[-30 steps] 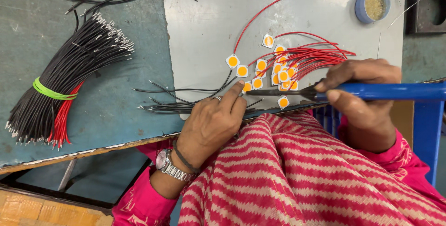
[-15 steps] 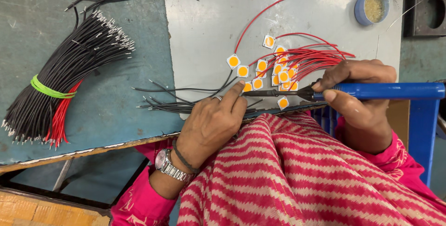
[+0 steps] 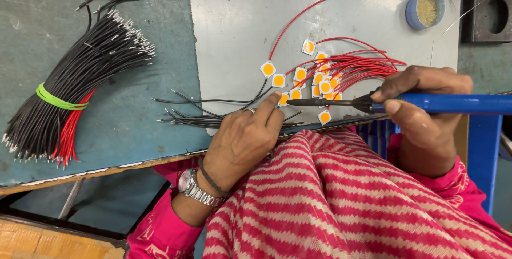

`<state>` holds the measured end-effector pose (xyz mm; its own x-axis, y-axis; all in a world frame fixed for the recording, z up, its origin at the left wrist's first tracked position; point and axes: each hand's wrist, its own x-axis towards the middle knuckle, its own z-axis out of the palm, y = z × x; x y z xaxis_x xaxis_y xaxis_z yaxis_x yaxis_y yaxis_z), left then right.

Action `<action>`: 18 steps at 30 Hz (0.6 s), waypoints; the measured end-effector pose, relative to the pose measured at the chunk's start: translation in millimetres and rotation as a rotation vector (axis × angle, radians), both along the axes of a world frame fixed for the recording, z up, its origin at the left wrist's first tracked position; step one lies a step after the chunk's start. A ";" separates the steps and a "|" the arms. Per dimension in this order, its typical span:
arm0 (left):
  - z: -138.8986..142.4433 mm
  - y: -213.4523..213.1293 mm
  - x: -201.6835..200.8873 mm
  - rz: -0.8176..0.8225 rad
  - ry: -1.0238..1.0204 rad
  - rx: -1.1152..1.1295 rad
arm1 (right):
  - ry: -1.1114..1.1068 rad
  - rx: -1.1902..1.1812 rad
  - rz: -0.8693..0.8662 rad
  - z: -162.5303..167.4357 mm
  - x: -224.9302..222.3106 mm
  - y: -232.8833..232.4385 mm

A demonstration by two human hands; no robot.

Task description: The person solders red and black wires to square LED modules on a workbench. They use a soldering iron and flux, strip wire ends with pliers, and attach wires to each LED one at a time. The person handles multiple LEDs and wires, applying flux and soldering connections sequentially.

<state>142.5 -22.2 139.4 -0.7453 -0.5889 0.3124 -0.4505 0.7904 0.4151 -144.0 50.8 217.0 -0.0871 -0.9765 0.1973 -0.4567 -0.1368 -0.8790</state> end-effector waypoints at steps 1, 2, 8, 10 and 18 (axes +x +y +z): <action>-0.3 -0.1 -0.5 -0.003 -0.004 0.004 | 0.009 0.001 0.004 -0.7 -0.8 1.0; -0.6 -0.3 -0.8 -0.006 -0.009 0.006 | 0.028 0.017 -0.001 -1.2 -0.8 3.2; -1.0 0.4 -1.3 0.003 -0.001 0.012 | 0.018 0.017 0.048 -7.3 -6.2 0.8; -1.9 0.4 -1.9 -0.001 -0.003 0.017 | 0.014 0.011 0.038 -7.5 -8.0 2.3; -10.5 0.6 -2.7 -0.010 0.025 -0.004 | 0.027 0.022 -0.007 -5.5 -13.4 7.1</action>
<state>139.7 -21.7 128.9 -0.7430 -0.5802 0.3335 -0.4319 0.7964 0.4232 -157.4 57.9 211.5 -0.0892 -0.9799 0.1784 -0.4813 -0.1144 -0.8691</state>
